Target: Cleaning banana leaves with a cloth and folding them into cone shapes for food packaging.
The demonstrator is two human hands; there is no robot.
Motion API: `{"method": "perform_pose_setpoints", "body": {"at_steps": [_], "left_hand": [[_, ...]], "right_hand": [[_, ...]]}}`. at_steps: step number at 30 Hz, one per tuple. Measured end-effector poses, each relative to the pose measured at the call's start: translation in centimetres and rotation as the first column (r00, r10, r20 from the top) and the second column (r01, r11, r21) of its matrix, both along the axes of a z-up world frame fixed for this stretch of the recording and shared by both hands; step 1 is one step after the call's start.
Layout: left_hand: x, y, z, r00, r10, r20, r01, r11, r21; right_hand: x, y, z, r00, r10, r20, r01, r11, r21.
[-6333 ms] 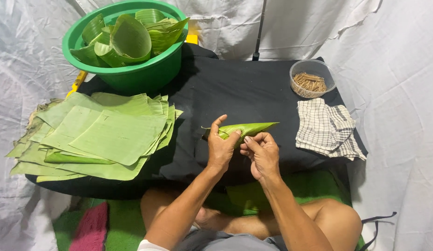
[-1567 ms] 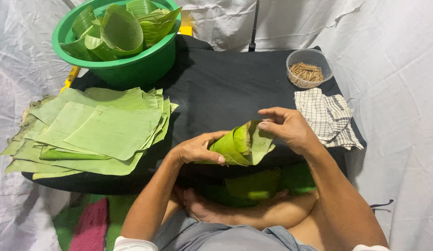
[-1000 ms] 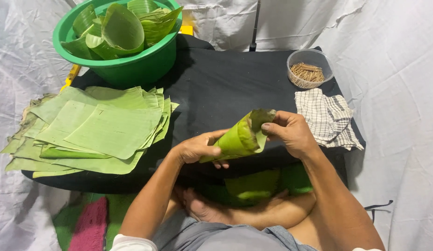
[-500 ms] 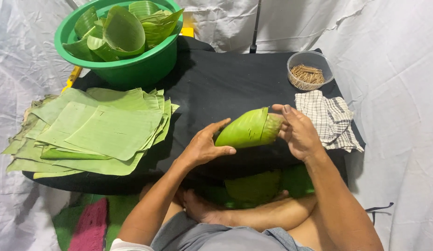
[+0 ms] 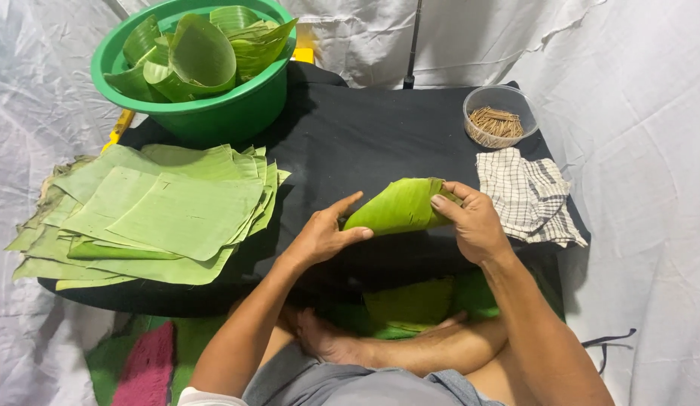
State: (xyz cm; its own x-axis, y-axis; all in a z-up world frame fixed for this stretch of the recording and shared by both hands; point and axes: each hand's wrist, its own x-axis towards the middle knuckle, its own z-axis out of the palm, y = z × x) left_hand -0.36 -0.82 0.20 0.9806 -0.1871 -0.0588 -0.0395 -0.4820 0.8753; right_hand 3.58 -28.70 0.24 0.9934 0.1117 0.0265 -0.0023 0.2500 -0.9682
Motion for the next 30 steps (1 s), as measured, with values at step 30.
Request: {"method": "perform_pose_setpoints", "body": {"at_steps": [30], "left_hand": [[-0.1,0.0,-0.8,0.957,0.086,0.278,-0.070,0.995,-0.068]], "right_hand": [[-1.8,-1.7,3.2,0.915,0.365,0.170,-0.383,0.920,0.087]]}}
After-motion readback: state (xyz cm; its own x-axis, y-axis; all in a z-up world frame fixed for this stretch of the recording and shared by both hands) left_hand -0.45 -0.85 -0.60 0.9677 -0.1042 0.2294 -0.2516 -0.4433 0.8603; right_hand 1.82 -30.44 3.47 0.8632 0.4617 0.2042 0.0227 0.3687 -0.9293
